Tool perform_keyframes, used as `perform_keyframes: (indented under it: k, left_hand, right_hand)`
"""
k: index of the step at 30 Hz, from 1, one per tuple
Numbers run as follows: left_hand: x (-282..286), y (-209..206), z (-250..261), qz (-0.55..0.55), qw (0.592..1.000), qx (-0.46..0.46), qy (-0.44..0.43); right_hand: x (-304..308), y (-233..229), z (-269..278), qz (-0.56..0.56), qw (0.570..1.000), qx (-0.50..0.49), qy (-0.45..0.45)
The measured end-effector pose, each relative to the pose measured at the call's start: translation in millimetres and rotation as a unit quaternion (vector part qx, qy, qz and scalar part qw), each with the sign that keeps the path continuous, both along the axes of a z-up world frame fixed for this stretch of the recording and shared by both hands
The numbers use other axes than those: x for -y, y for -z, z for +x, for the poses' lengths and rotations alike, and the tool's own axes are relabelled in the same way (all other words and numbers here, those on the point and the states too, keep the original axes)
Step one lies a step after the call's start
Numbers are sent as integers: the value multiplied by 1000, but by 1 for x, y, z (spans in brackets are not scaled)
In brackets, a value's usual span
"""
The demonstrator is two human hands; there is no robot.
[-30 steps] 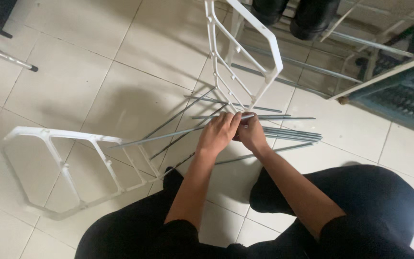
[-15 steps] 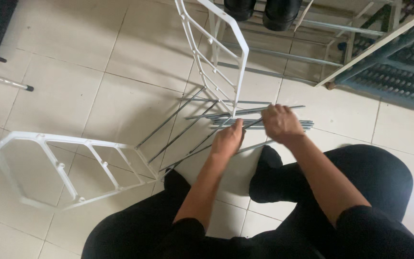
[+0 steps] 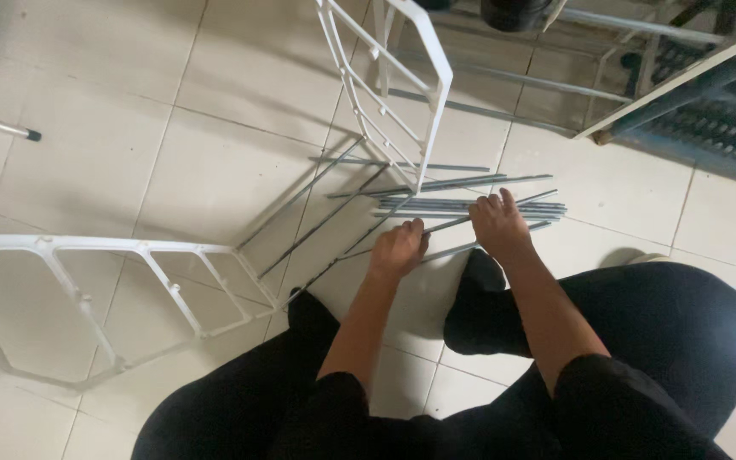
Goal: The person assembles a white plastic and metal rack by inserting metal rods into the plastic frame. They sit on the floor and repeatedly insert rods into slots on the frame, adjusting the frame's position as needed.
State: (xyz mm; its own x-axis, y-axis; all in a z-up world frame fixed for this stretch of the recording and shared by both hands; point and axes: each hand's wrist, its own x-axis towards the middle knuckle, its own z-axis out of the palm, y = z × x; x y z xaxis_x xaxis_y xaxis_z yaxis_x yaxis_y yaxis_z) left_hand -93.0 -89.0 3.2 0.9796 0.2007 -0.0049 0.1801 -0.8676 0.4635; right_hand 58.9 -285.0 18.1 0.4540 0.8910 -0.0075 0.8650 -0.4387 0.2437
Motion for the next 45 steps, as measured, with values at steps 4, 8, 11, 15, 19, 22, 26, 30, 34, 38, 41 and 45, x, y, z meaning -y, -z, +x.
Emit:
perform_keyframes:
  k: [4,8,11,15,19,22,26,30,34,38,41,45]
  left_hand:
    - [-14,43,-17,35,996,-76,17]
    - [-36,68,-34,22,990,-141,-8]
    - [-46,74,-51,90,982,-168,-16]
    - [-49,73,-74,227,970,-52,-71]
    - [-68,73,-81,222,959,-156,-81]
    - [-83,78,-85,194,960,-194,-61]
    - [-95,87,-83,201,969,-131,-64]
    - [-90,91,-78,194,970,-127,-71]
    - [-90,93,-71,197,967,-152,-55]
    - [-90,90,-72,215,963,-152,-50]
    - [-89,80,-72,205,963,-148,-95]
    - [-92,62,-72,66,948,-245,-192]
  right_hand:
    - [2,49,-16,28,991,-74,110]
    - [1,67,-32,-51,974,-101,195]
    - [2,73,-24,-119,955,-117,245]
    - [9,79,-7,-193,908,-167,333]
    - [8,86,-1,-119,886,-229,385]
    - [7,88,-5,-93,895,-220,377]
    - [-12,80,-10,-57,924,-225,304]
    - [-54,59,-24,106,964,-204,134]
    - [-112,44,-33,77,988,-131,-22]
    - [-141,46,-28,55,987,-125,-83]
    - [-151,56,-15,-5,993,-37,-113]
    - [-155,69,-2,-62,990,10,-123]
